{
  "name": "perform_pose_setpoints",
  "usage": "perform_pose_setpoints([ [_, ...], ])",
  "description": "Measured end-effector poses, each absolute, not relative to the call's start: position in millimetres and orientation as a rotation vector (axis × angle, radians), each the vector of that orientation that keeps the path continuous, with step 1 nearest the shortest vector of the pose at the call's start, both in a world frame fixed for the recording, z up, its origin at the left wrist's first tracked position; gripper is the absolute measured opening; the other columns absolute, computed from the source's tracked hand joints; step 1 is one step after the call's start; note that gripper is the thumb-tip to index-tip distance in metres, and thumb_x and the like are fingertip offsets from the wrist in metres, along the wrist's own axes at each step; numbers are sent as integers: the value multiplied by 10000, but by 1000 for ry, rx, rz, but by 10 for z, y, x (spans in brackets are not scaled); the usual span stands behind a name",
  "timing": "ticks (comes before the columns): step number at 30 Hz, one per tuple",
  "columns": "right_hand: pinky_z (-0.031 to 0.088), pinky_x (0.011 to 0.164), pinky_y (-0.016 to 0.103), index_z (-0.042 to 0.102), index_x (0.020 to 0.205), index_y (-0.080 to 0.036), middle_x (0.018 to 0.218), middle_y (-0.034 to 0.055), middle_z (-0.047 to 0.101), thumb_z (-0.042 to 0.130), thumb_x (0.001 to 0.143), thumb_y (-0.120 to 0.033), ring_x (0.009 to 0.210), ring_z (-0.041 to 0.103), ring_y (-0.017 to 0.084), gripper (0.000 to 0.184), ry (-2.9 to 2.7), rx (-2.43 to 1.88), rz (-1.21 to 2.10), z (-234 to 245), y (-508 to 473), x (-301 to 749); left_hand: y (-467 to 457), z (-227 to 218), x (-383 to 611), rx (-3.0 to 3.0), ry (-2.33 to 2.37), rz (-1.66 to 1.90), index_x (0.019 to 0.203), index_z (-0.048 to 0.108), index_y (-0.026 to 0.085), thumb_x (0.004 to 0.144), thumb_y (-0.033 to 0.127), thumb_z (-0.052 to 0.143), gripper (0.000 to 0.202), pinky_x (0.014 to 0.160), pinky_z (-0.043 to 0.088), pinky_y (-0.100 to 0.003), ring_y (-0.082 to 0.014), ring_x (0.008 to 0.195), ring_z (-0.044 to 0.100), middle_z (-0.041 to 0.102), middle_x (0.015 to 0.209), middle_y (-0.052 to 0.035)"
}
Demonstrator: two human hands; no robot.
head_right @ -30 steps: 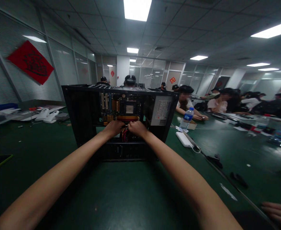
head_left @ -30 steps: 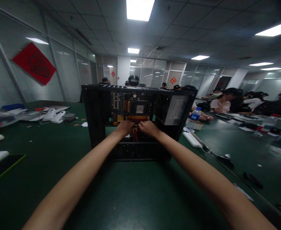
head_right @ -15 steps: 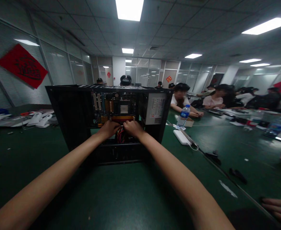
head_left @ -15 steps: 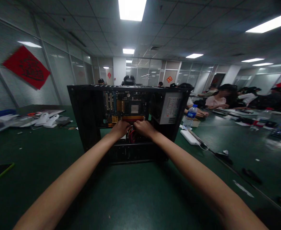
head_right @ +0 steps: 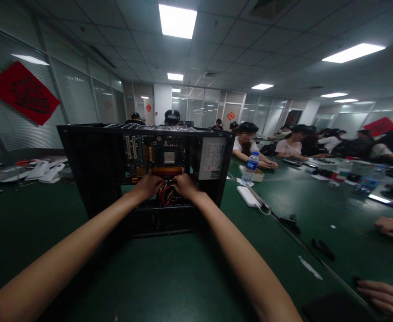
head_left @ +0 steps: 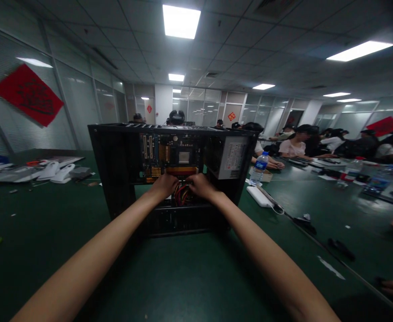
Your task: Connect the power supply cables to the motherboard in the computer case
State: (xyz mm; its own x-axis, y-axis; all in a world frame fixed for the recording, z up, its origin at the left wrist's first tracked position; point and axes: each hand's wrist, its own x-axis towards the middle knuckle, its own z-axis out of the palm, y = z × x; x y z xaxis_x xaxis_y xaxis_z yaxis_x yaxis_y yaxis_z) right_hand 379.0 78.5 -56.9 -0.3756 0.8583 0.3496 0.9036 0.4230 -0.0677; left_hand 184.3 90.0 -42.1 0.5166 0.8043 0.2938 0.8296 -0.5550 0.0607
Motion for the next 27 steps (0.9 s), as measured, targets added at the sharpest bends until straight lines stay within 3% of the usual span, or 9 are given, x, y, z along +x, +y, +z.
perform_pose_setpoints([
  [7,498,952,251,741,1209,-159,1194,91,747,568,924,-149,1116,696,202,333,-2267,-1533,-118,-610,835,3791,872,-421,1872,-2658,-1442,-437,1012,788,186,969,264,487,314,819,517,-266,-220,943,724,776,969,-118],
  [18,496,908,240,798,1091,-162,1122,100,769,575,872,-108,1047,716,218,317,-2168,-1523,-23,-623,877,3771,910,-426,1901,-2640,-1380,-405,978,794,153,944,234,488,319,822,515,-325,-267,934,729,771,966,-165],
  [27,487,889,273,775,1024,-140,1046,125,768,559,917,-133,1006,710,228,240,-2173,-1480,-153,-533,743,3777,858,-423,1848,-2586,-1375,-482,993,786,181,954,245,512,284,822,509,-312,-247,938,728,777,975,-127],
])
